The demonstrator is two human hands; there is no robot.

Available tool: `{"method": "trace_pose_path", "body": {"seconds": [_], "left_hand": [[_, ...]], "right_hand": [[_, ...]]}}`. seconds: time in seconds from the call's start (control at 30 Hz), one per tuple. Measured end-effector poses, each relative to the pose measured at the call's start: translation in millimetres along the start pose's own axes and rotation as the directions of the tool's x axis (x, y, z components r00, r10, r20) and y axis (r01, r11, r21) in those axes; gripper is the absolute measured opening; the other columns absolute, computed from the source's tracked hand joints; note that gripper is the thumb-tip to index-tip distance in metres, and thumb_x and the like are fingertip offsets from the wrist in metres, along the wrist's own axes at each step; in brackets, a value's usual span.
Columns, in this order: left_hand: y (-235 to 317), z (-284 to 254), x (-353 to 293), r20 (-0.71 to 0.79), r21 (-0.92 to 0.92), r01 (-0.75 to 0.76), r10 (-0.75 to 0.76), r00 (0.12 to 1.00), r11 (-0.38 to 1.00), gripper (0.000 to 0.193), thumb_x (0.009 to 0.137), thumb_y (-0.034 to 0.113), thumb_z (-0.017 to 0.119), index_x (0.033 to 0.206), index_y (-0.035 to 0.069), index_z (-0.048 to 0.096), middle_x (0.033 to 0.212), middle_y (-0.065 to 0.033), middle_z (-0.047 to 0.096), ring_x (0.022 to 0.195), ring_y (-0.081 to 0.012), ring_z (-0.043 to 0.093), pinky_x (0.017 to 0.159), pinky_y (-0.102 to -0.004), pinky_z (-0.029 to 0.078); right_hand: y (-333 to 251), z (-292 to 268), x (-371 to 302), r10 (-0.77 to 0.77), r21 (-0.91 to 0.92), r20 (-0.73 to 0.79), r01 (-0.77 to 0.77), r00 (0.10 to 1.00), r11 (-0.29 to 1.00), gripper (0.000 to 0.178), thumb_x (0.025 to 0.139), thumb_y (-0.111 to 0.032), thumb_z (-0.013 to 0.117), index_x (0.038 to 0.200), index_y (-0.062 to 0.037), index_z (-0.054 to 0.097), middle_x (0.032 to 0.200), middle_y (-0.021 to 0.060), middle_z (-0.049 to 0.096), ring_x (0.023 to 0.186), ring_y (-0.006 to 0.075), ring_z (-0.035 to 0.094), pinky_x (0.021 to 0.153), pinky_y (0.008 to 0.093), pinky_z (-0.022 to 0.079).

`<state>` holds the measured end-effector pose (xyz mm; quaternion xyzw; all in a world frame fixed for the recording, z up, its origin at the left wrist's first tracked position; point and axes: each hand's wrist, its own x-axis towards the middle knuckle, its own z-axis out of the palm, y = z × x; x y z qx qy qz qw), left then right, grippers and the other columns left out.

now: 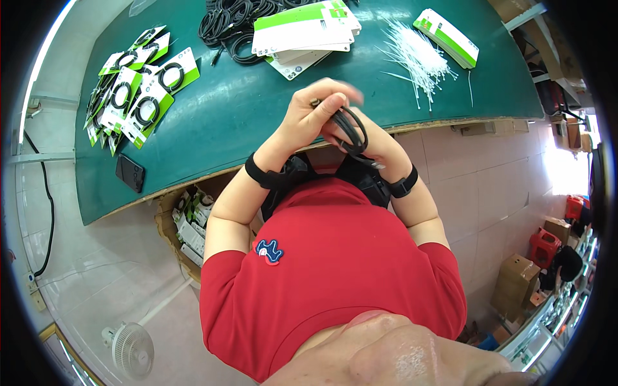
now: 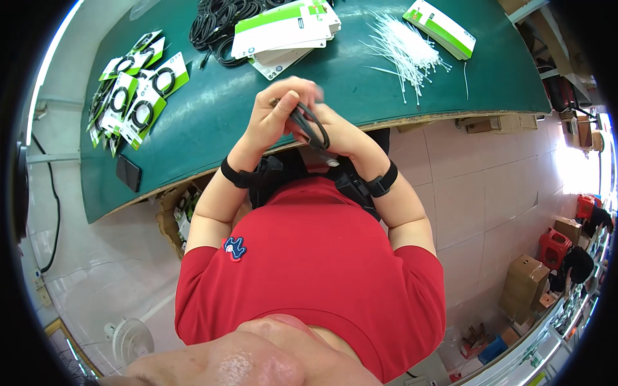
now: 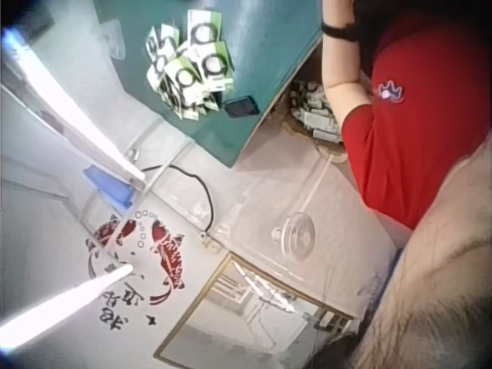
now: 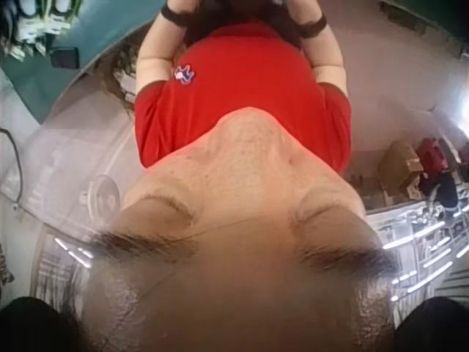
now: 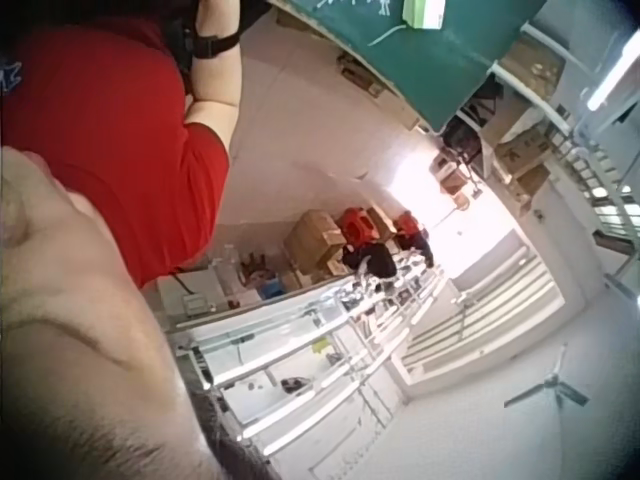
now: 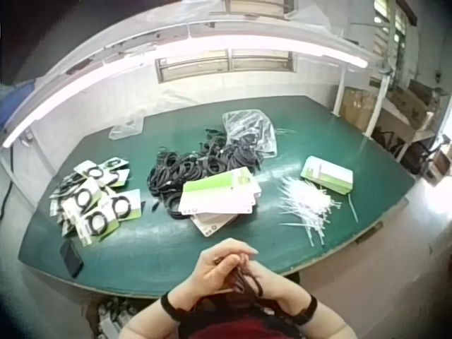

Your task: Package USB cables into small retail boxes and attach plastic hang tags.

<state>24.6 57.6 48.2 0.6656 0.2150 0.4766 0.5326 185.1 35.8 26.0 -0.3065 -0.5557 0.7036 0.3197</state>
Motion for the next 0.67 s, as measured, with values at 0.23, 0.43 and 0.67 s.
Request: {"method": "trace_pose_path", "body": {"seconds": [0.23,0.43,0.67], "left_hand": [[-27.3,20.1,-14.4,-0.447,-0.204,-0.220,0.110,0.888,0.954,0.054,0.095,0.013,0.053,0.144,0.003,0.031,0.119,-0.0141,0.056,0.108,-0.0233,0.056,0.098,-0.0386,0.042],[-18.3,47.7,-4.9,-0.414,0.142,-0.292,0.325,0.850,0.946,0.075,0.084,-0.005,0.064,0.147,0.003,0.024,0.115,-0.0126,0.056,0.100,-0.0161,0.055,0.090,-0.0314,0.044],[-10.5,24.0,5.1,-0.463,-0.378,-0.149,-0.047,0.885,0.914,0.039,0.098,0.015,0.055,0.133,0.000,0.047,0.073,0.0032,0.054,0.059,-0.0035,0.043,0.058,-0.0249,0.039]], "right_hand": [[-14.7,-13.7,21.6,-0.169,0.069,-0.654,0.281,0.737,0.957,0.021,0.099,-0.024,0.051,0.092,-0.0050,0.054,0.067,0.0018,0.053,0.047,0.0058,0.045,0.038,0.0195,0.032],[-2.2,-0.8,34.8,-0.461,-0.423,-0.674,0.210,0.577,0.881,0.024,0.098,-0.023,0.053,0.090,-0.0009,0.055,0.069,0.0057,0.062,0.060,0.0114,0.059,0.054,0.0267,0.047],[-10.2,10.9,19.6,-0.431,-0.213,-0.547,0.379,0.717,0.901,0.024,0.097,-0.015,0.056,0.114,0.0014,0.051,0.086,0.0024,0.058,0.074,0.0069,0.057,0.065,0.0220,0.047]]}}
